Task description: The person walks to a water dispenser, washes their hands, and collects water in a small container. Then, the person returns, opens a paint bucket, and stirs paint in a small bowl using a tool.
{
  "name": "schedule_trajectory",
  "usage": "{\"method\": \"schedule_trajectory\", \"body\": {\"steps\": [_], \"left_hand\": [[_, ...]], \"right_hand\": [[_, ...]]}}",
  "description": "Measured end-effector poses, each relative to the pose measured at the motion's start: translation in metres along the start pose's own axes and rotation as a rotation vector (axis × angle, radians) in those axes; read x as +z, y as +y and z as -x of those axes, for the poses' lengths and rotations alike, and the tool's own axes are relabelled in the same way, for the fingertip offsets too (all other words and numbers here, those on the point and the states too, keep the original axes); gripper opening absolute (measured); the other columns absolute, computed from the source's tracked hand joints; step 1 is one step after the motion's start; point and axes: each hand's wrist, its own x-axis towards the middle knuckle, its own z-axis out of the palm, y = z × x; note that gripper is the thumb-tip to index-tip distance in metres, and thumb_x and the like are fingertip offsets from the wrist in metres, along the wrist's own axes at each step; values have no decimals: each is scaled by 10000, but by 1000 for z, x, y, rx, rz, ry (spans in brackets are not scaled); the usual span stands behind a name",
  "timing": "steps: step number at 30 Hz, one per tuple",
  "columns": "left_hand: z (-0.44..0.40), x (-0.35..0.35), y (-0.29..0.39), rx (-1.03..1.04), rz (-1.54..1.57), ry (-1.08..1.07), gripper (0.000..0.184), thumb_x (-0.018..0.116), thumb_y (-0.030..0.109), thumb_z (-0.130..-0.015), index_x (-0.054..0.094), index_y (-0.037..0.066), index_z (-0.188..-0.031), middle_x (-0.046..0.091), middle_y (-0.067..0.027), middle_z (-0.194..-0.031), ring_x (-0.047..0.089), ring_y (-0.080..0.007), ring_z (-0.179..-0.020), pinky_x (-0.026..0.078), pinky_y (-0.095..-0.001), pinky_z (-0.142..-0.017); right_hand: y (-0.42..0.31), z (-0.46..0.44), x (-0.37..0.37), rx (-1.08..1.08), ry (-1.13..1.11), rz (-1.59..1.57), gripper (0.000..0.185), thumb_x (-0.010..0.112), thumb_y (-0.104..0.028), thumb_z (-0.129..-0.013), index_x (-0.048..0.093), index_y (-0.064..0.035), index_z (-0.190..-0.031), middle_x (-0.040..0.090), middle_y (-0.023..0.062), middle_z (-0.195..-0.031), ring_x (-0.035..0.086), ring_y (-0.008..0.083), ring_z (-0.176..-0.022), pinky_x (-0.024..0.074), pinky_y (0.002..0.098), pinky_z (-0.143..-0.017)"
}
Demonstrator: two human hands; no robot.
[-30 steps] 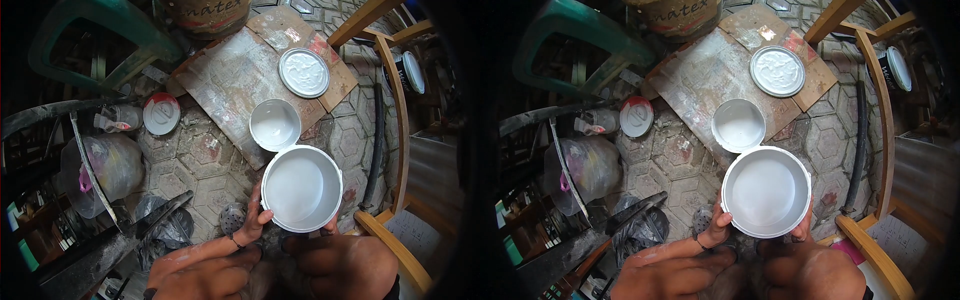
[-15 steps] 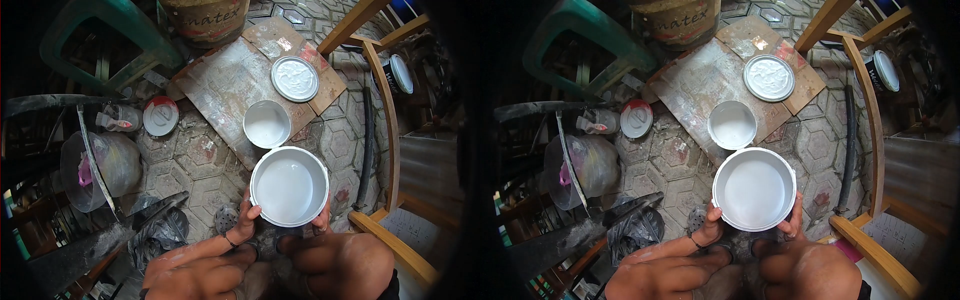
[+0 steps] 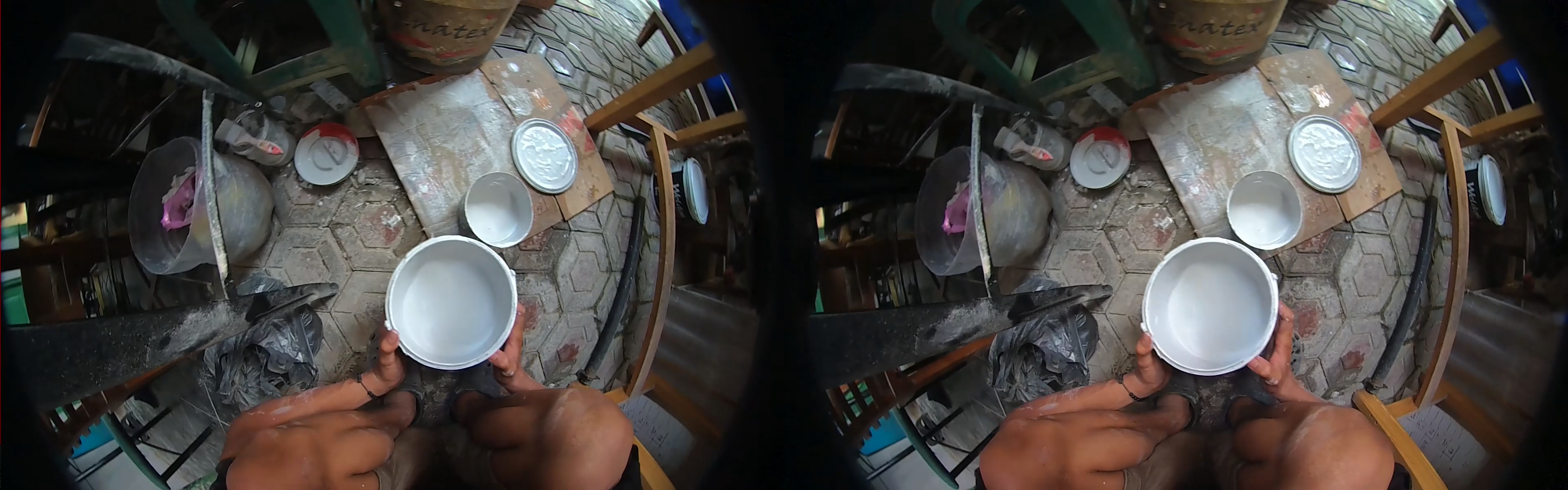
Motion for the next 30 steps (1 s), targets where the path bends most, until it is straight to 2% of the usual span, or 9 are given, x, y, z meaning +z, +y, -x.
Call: {"method": "schedule_trajectory", "body": {"steps": [1,4,9,12,13,15,20,24,30], "left_hand": [[2,-3,3,21,32,59,829,467,632,-927,388,10,-1469,504,-142,-1440,500,-274,-1310,385,-419,-1108],[-2,4,15,180,35,277,790,424,612,-964,384,8,-1472,501,-141,-1444,501,-275,-1308,389,-424,-1108],[-19,0,48,242,87,372,821,325,672,-986,367,23,-1487,480,-138,-1463,489,-283,-1322,383,-427,-1118],[-40,-5,61,323,96,398,815,309,675,-987,359,39,-1495,453,-136,-1484,478,-288,-1332,381,-424,-1123],[-47,1,69,348,186,417,795,353,620,-1003,347,-6,-1494,444,-139,-1492,451,-266,-1349,345,-397,-1131],[-59,2,76,412,199,452,793,337,627,-1003,343,10,-1501,417,-129,-1511,426,-264,-1367,326,-396,-1143],[-86,-1,82,538,224,573,802,299,658,-997,337,44,-1512,378,-102,-1539,379,-262,-1400,288,-398,-1165],[-93,-2,84,599,214,658,809,295,668,-994,343,45,-1508,379,-105,-1540,375,-269,-1404,277,-403,-1174],[-97,5,86,635,161,703,831,286,690,-981,357,44,-1500,384,-110,-1538,376,-273,-1404,280,-407,-1174]], "right_hand": [[4,-9,8,-22,-21,1,1094,767,-521,-672,233,-34,-1493,409,188,-1433,419,301,-1334,282,446,-1148],[8,-45,26,-45,-76,-25,1095,769,-556,-686,244,-19,-1484,390,199,-1439,395,304,-1351,274,439,-1156],[18,-90,60,-138,-187,-40,1102,751,-612,-686,265,-15,-1475,370,192,-1443,365,305,-1368,263,452,-1161],[32,-118,78,-184,-208,-48,1122,727,-638,-677,255,-11,-1480,394,174,-1390,378,312,-1340,264,465,-1156],[42,-128,81,-215,-226,-20,1123,720,-642,-678,252,-16,-1485,388,182,-1395,378,315,-1343,269,470,-1153],[43,-146,97,-213,-276,-92,1115,710,-641,-681,248,-36,-1496,377,196,-1415,384,325,-1351,292,483,-1141],[62,-188,120,-221,-372,-142,1079,688,-659,-692,296,-53,-1494,393,152,-1424,385,300,-1363,289,467,-1148],[54,-207,130,-281,-445,-58,1032,658,-676,-727,353,-34,-1476,380,163,-1442,383,302,-1376,290,458,-1156],[51,-227,121,-412,-545,74,944,636,-655,-785,401,-58,-1477,422,219,-1491,402,371,-1391,268,487,-1171]]}}
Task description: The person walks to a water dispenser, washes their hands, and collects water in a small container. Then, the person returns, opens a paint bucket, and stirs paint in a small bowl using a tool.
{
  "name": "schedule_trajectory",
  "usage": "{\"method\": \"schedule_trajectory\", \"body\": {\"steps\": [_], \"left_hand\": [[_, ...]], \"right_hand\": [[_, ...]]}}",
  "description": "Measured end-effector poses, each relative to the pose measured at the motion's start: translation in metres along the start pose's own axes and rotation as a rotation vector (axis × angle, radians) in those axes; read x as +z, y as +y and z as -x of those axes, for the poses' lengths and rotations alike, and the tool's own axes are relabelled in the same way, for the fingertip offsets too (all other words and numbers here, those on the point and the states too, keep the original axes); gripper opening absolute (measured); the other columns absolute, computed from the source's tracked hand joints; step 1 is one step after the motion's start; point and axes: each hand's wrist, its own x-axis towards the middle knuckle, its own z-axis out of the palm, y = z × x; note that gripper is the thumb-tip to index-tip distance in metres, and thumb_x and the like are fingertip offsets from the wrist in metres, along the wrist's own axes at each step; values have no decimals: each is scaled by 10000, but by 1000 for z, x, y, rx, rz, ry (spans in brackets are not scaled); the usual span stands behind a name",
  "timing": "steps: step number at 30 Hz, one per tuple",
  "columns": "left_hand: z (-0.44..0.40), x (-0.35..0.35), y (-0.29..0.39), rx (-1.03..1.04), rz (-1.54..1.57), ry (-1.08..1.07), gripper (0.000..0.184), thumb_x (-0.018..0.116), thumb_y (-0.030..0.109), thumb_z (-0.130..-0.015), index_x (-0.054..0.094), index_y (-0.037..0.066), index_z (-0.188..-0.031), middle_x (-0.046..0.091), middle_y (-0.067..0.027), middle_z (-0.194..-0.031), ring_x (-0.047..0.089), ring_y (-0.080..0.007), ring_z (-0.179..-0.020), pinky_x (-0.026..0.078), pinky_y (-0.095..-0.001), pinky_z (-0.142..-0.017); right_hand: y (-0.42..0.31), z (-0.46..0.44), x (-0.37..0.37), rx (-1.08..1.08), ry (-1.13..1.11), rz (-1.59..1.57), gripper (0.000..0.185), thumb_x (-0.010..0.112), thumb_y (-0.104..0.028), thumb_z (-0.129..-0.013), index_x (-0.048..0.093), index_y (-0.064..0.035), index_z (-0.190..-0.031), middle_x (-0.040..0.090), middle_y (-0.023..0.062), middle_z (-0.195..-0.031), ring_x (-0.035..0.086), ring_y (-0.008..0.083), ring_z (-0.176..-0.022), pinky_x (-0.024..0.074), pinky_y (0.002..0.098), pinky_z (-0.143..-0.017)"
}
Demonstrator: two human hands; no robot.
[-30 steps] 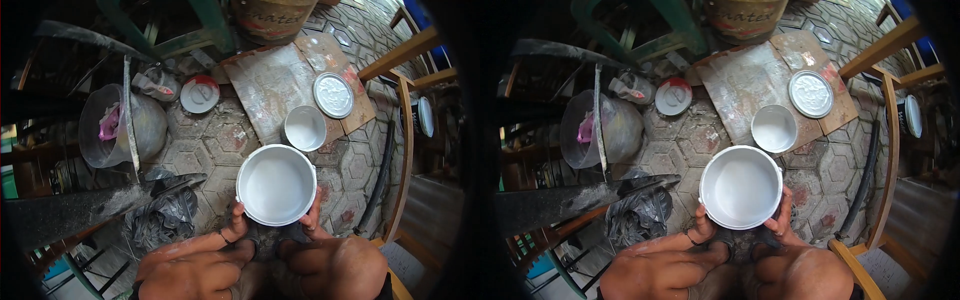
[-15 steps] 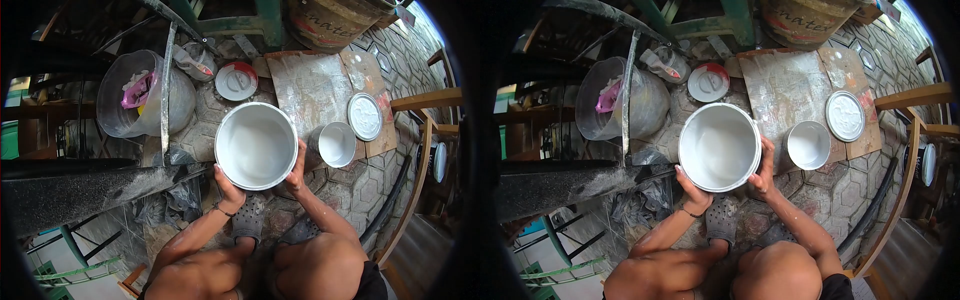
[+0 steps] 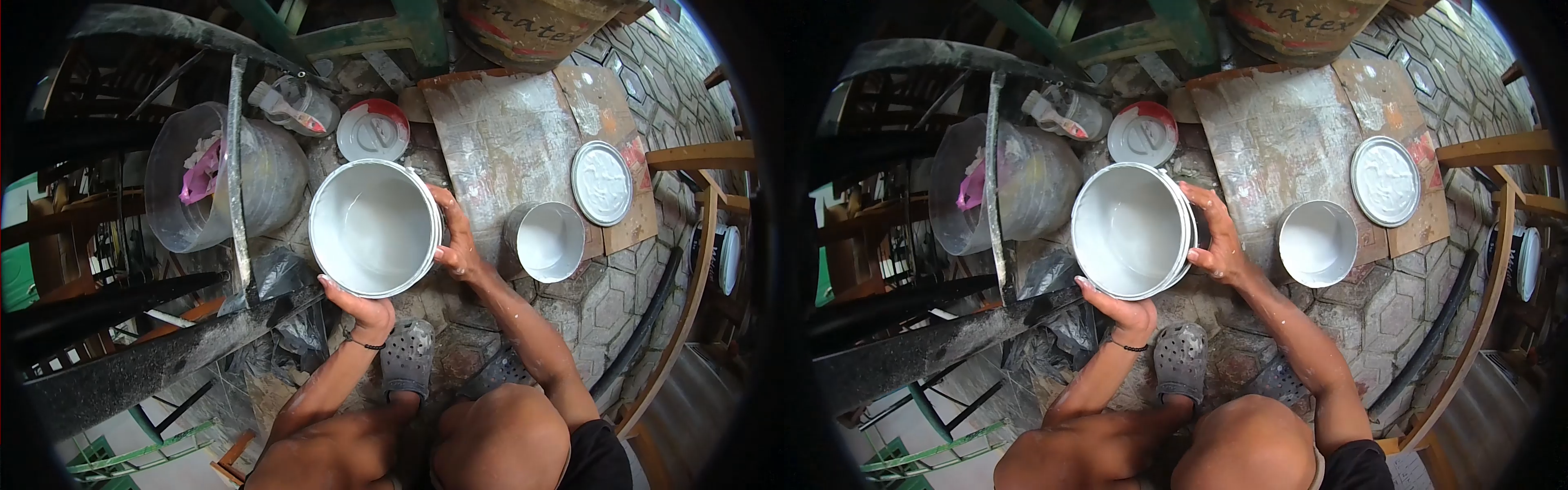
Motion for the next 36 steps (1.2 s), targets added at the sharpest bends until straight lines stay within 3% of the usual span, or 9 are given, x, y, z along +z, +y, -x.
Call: {"method": "schedule_trajectory", "body": {"steps": [6,10,17,24,28,30,32,34,36], "left_hand": [[-7,12,6,-40,33,-7,859,266,717,-961,401,38,-1468,402,-109,-1523,393,-276,-1390,306,-412,-1162],[-12,3,-3,-8,83,15,846,275,706,-962,424,30,-1447,409,-114,-1516,409,-280,-1378,321,-421,-1156],[-12,-7,-15,91,94,-63,856,307,703,-956,415,17,-1455,413,-129,-1512,416,-310,-1369,339,-423,-1146],[-25,-3,0,-93,152,-77,913,294,731,-943,393,-6,-1473,385,-164,-1541,395,-334,-1391,315,-434,-1162],[17,-14,-5,-36,106,-130,928,323,741,-931,346,17,-1512,373,-139,-1561,353,-309,-1422,198,-425,-1209],[47,-30,-4,-175,54,-159,955,319,766,-918,325,23,-1517,402,-164,-1522,320,-296,-1438,139,-458,-1217],[65,-48,-3,-507,-144,-275,914,296,738,-934,327,30,-1511,536,-181,-1358,489,-286,-1279,312,-460,-1116],[77,-51,11,-891,-297,-587,820,273,670,-977,346,49,-1508,608,-160,-1269,568,-263,-1158,399,-414,-1029],[72,-45,14,-935,-463,-865,853,301,685,-960,383,10,-1476,636,-148,-1171,599,-219,-1038,446,-363,-935]], "right_hand": [[-3,15,-12,-27,-33,14,886,659,-522,-854,350,-23,-1518,403,210,-1536,361,371,-1433,250,478,-1180],[-14,17,-17,-51,-23,191,883,692,-520,-855,381,-20,-1512,425,208,-1515,465,362,-1300,348,461,-1100],[-36,57,7,307,108,-107,694,721,-259,-930,390,-178,-1535,380,95,-1519,406,245,-1391,459,400,-1069],[-40,64,23,371,175,-163,738,744,-216,-909,365,-178,-1541,335,78,-1530,382,244,-1402,456,454,-1075],[-98,81,19,364,316,254,623,788,-118,-838,528,-45,-1399,630,147,-1280,630,236,-1165,574,357,-878],[-136,92,2,-10,375,465,317,781,-73,-803,692,-21,-1103,729,129,-933,718,222,-850,567,313,-666],[-170,103,-31,-357,345,534,151,770,-64,-792,726,-6,-924,727,130,-797,715,232,-693,539,305,-585],[-199,98,-85,-392,520,826,47,746,-29,-801,713,-6,-777,709,110,-691,691,199,-582,527,293,-539],[-186,98,-150,-59,780,784,108,685,-68,-887,714,-1,-807,722,84,-737,678,143,-625,520,282,-564]]}}
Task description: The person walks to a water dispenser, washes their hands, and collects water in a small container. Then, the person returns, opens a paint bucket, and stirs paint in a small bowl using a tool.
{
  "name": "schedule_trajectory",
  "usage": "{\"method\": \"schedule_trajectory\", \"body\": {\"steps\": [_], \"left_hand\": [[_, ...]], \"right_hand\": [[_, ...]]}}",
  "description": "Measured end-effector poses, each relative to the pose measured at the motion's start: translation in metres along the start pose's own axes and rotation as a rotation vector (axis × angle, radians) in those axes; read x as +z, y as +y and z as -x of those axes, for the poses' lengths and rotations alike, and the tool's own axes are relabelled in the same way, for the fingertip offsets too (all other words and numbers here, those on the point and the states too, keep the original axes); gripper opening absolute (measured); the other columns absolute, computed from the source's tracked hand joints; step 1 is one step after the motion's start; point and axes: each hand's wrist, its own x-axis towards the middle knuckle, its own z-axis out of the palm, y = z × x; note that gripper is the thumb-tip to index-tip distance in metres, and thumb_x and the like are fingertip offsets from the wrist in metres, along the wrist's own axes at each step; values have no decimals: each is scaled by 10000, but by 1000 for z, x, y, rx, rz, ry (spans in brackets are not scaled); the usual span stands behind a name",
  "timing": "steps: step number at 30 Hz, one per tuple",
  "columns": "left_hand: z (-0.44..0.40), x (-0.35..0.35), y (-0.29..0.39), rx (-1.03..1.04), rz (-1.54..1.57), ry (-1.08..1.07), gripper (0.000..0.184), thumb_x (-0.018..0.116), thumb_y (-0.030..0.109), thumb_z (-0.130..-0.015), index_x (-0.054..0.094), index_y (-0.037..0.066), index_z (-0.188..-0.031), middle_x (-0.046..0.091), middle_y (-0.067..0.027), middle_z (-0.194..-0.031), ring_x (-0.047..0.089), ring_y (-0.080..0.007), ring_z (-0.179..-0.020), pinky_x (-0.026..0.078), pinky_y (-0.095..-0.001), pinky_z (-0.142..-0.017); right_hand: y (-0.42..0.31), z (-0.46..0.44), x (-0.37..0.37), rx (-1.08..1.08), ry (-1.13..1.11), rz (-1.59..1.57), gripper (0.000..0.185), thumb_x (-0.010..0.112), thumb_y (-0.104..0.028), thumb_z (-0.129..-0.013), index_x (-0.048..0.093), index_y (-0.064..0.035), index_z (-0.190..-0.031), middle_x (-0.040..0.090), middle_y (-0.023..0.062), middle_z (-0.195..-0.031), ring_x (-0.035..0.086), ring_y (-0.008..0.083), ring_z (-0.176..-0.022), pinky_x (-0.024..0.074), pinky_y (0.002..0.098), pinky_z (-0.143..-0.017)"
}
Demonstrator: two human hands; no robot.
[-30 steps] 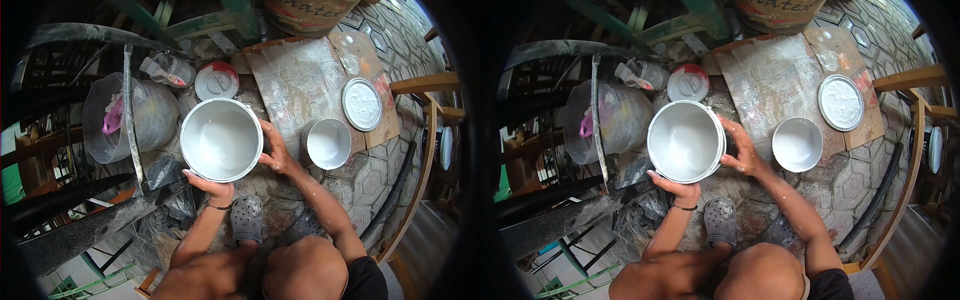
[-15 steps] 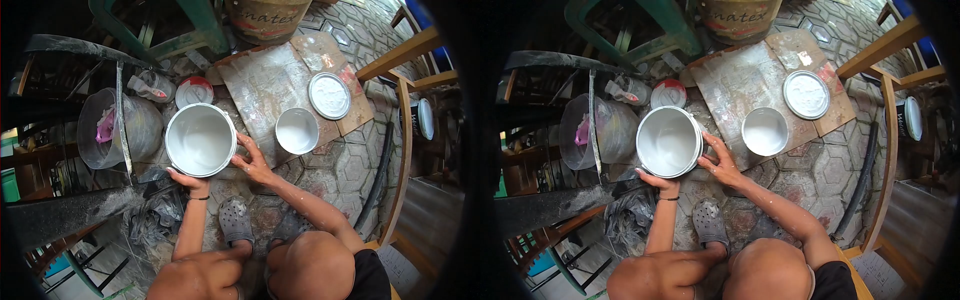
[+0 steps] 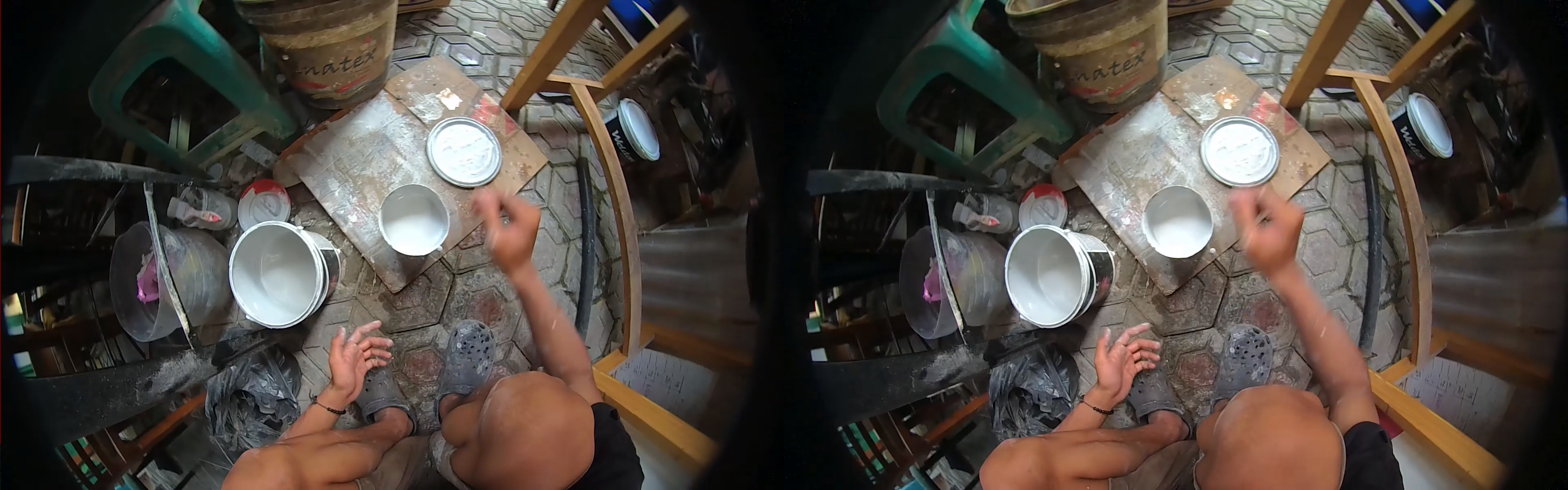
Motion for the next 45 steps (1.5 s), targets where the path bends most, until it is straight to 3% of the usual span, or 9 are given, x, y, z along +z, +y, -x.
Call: {"method": "schedule_trajectory", "body": {"steps": [2,6,10,13,19,27,30,35,45], "left_hand": [[-3,2,15,9,-222,-191,829,313,661,-967,411,2,-1459,651,-129,-1118,600,-182,-974,454,-320,-889],[9,21,85,161,-544,-460,745,370,571,-970,448,4,-1447,648,-111,-1112,571,-163,-1008,415,-303,-914],[54,56,170,221,-647,-391,852,405,635,-904,480,-44,-1414,648,-140,-1124,580,-200,-1067,406,-339,-953],[91,71,208,364,-693,-127,957,299,769,-896,500,-46,-1354,655,-192,-1067,607,-254,-1018,427,-364,-911],[130,85,232,549,-705,181,942,255,748,-924,466,-59,-1361,634,-197,-1049,616,-256,-950,443,-371,-866],[85,95,157,765,-355,189,805,268,615,-1010,370,-66,-1429,628,-208,-1058,615,-281,-978,472,-399,-901],[87,108,152,715,-448,181,789,337,580,-975,361,-43,-1458,636,-202,-1129,611,-258,-1064,440,-375,-928],[102,102,144,606,-590,81,792,417,502,-926,334,-41,-1496,630,-194,-1189,586,-241,-1132,394,-362,-963],[103,107,142,683,-1314,-92,592,677,350,-919,503,45,-1395,645,-174,-1083,610,-351,-1016,476,-401,-940]], "right_hand": [[90,-39,-14,476,68,-78,226,623,-180,-941,731,12,-889,732,135,-785,702,185,-701,533,315,-655],[236,-75,-24,420,-69,483,330,661,-295,-877,730,18,-958,729,215,-870,717,330,-804,544,409,-759],[228,-90,-11,689,-185,533,395,669,-349,-855,726,28,-958,726,233,-882,707,373,-824,532,434,-787],[227,-83,6,653,-94,480,417,665,-359,-857,717,49,-930,727,226,-880,705,351,-803,523,438,-748],[217,-88,17,1122,-117,60,342,650,-330,-871,707,-11,-977,660,79,-789,549,150,-590,443,312,-505],[204,-118,21,1309,-172,-260,335,639,-393,-845,643,-86,-980,614,18,-783,474,96,-536,391,240,-482],[183,-129,29,1284,-170,-273,351,630,-424,-836,622,-104,-979,614,12,-782,479,94,-520,391,220,-501],[177,-143,37,1167,-152,-538,66,633,-69,-915,623,-90,-977,674,21,-843,620,106,-737,510,271,-688],[18,-204,46,367,-221,-201,328,818,-35,-733,748,-18,-1053,742,88,-891,642,139,-748,531,304,-696]]}}
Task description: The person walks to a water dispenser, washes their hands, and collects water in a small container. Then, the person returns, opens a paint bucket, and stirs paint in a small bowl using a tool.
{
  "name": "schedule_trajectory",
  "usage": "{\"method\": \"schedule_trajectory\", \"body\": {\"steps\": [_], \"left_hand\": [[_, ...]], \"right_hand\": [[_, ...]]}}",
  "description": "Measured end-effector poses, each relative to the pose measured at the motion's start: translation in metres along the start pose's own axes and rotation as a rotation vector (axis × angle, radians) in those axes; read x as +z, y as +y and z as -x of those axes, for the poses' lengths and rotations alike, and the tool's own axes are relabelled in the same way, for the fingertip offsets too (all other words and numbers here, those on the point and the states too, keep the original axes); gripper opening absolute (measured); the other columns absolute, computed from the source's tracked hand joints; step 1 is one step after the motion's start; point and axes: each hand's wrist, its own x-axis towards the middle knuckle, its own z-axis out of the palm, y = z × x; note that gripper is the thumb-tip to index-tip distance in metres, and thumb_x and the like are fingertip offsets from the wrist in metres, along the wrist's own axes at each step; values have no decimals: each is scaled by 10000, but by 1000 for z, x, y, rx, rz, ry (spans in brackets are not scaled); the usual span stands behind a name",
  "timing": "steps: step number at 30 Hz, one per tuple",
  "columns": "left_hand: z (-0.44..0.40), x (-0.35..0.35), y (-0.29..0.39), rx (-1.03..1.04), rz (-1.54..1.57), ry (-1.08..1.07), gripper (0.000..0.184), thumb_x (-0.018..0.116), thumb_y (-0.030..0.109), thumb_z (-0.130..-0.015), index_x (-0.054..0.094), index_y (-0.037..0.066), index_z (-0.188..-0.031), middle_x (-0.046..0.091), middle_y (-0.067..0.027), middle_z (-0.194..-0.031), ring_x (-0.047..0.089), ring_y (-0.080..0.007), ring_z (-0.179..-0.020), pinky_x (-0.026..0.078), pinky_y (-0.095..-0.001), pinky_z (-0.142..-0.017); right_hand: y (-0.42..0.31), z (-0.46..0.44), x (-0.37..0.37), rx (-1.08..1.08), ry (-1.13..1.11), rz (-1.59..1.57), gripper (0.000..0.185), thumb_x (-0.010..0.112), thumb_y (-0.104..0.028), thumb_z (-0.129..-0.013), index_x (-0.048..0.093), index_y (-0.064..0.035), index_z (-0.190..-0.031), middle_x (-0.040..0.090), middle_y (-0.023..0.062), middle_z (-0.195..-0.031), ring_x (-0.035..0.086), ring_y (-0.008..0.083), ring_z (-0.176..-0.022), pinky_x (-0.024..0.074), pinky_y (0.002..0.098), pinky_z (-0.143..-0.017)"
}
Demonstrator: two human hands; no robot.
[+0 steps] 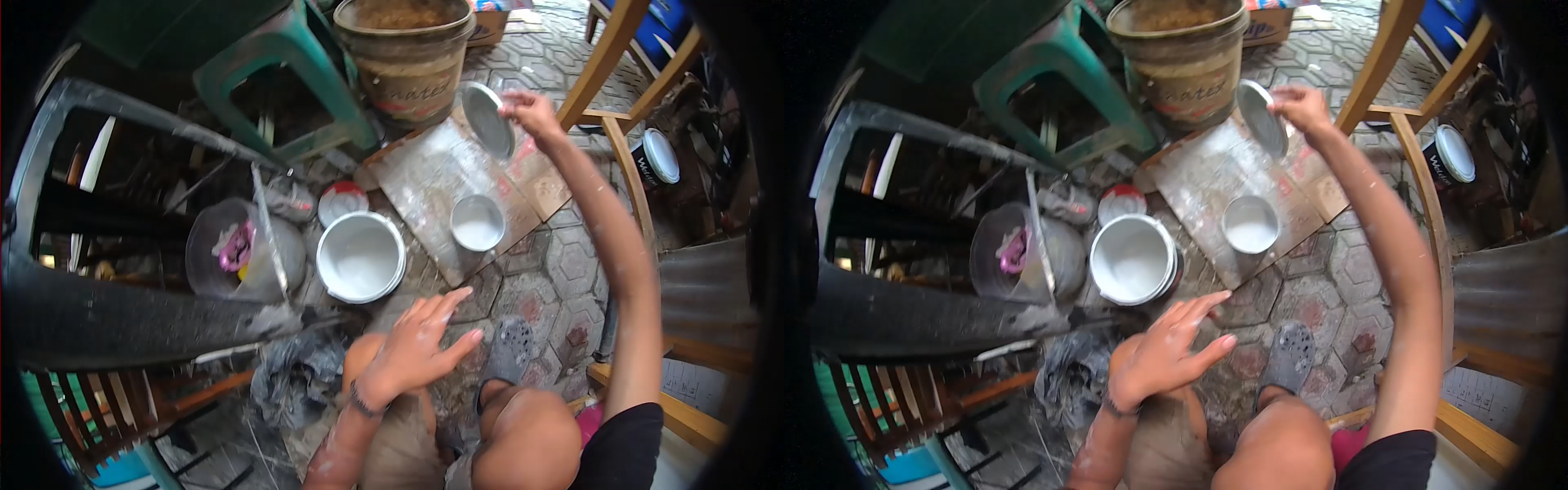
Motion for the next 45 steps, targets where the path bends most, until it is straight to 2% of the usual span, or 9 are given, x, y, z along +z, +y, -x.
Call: {"method": "schedule_trajectory", "body": {"steps": [2,7,10,13,17,22,35,39,45], "left_hand": [[-2,9,-5,-29,-13,8,567,679,351,-914,526,45,-1366,649,-184,-1089,609,-357,-1033,482,-419,-924],[-14,22,-12,-3,-3,59,536,688,350,-904,557,38,-1321,652,-199,-1099,609,-378,-1048,488,-448,-904],[-7,20,-27,-19,82,-57,519,695,306,-896,566,21,-1309,649,-224,-1127,611,-393,-1040,492,-447,-924],[0,20,-47,-15,165,-11,502,695,276,-895,574,-2,-1295,649,-223,-1113,605,-383,-1056,487,-438,-941],[14,3,-47,-7,175,-34,297,654,134,-856,599,-14,-1107,630,-188,-1021,602,-359,-1039,482,-417,-926],[34,-26,-43,-72,199,-91,237,624,72,-803,570,7,-1025,604,-164,-986,595,-353,-986,484,-405,-880],[40,-72,-61,-205,-225,238,173,603,68,-801,554,-15,-944,624,-179,-930,600,-371,-921,483,-425,-832],[28,-53,-94,-169,-146,432,220,619,66,-804,586,-20,-1004,628,-189,-987,614,-375,-955,486,-419,-858],[30,-42,-114,-190,-122,437,345,647,106,-838,601,-9,-1161,605,-192,-1162,599,-381,-1106,472,-411,-970]], "right_hand": [[-37,-1,13,-33,-167,41,517,810,-14,-734,646,-18,-1224,728,82,-922,659,140,-796,526,311,-680],[-120,88,78,-285,-522,261,370,791,61,-696,554,-20,-969,685,112,-816,681,159,-772,535,317,-665],[-112,126,127,-500,-669,250,300,722,94,-700,525,-16,-899,664,154,-797,690,269,-765,540,381,-673],[-84,170,164,-594,-716,132,271,656,98,-686,521,-23,-887,625,160,-804,639,378,-805,518,437,-696],[-54,216,184,-826,-783,139,287,624,50,-663,519,-24,-920,546,152,-847,569,374,-856,477,444,-737],[-33,248,195,-1108,-902,283,189,605,-109,-755,535,-25,-909,552,126,-882,566,298,-883,463,401,-792],[-15,272,205,-911,-867,479,207,632,-43,-735,587,-35,-937,590,100,-905,575,273,-936,443,382,-830],[-22,273,206,-872,-817,497,191,637,-32,-729,605,-44,-916,601,83,-899,580,258,-944,433,370,-834],[-21,270,196,-793,-734,527,156,649,-12,-715,621,-52,-864,619,82,-862,595,253,-941,436,385,-821]]}}
